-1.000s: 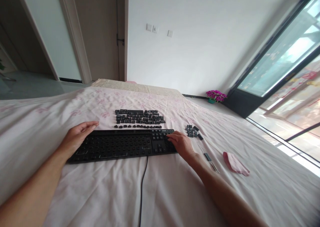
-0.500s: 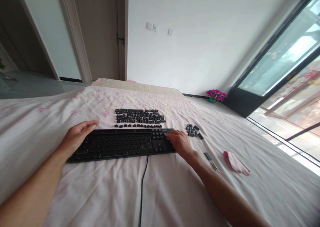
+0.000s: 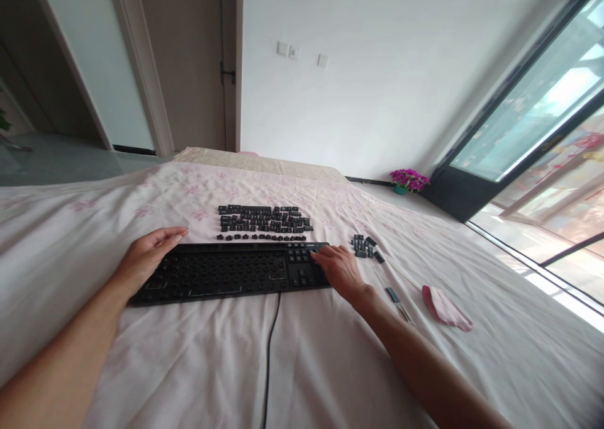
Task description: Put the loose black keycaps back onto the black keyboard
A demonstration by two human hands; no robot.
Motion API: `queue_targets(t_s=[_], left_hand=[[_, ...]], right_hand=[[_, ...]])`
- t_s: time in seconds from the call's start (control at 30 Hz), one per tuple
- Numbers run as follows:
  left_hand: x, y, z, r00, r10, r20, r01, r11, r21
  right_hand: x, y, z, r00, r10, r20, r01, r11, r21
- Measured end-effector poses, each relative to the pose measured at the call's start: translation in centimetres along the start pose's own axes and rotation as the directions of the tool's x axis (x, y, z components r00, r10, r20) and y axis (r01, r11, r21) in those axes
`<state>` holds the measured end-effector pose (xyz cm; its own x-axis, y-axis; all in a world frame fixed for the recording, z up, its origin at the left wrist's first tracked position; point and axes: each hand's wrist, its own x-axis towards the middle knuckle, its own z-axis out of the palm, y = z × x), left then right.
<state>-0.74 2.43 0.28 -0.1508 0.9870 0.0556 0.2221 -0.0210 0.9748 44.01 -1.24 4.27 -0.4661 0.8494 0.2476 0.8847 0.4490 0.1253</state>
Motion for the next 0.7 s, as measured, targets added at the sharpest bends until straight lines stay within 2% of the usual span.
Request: queue_targets(t_s=[0.13, 0.53, 0.63, 0.7], left_hand=[[0.1, 0.0, 0.0, 1.0, -0.005, -0.004, 0.005, 1.0, 0.004], [-0.3, 0.5, 0.2, 1.0, -0.005, -0.014, 0.005, 1.0, 0.023], [-0.3, 0.5, 0.2, 1.0, 0.001, -0.021, -0.001, 1.0, 0.014], [-0.3, 0.4, 0.2, 1.0, 0.006, -0.022, -0.006, 1.0, 0.013]], right_hand=[[-0.3, -0.4, -0.3, 0.997, -0.012, 0.077, 0.017, 0.998, -0.059], [-0.5, -2.2, -1.2, 0.983, 0.021, 0.185, 0.005, 0.991, -0.137], [-0.8, -1.8, -1.4, 0.985, 0.022, 0.169, -0.007, 0.996, -0.092], [-1.1, -1.0, -1.4, 0.988, 0.037, 0.149, -0.04, 0.999, 0.017]])
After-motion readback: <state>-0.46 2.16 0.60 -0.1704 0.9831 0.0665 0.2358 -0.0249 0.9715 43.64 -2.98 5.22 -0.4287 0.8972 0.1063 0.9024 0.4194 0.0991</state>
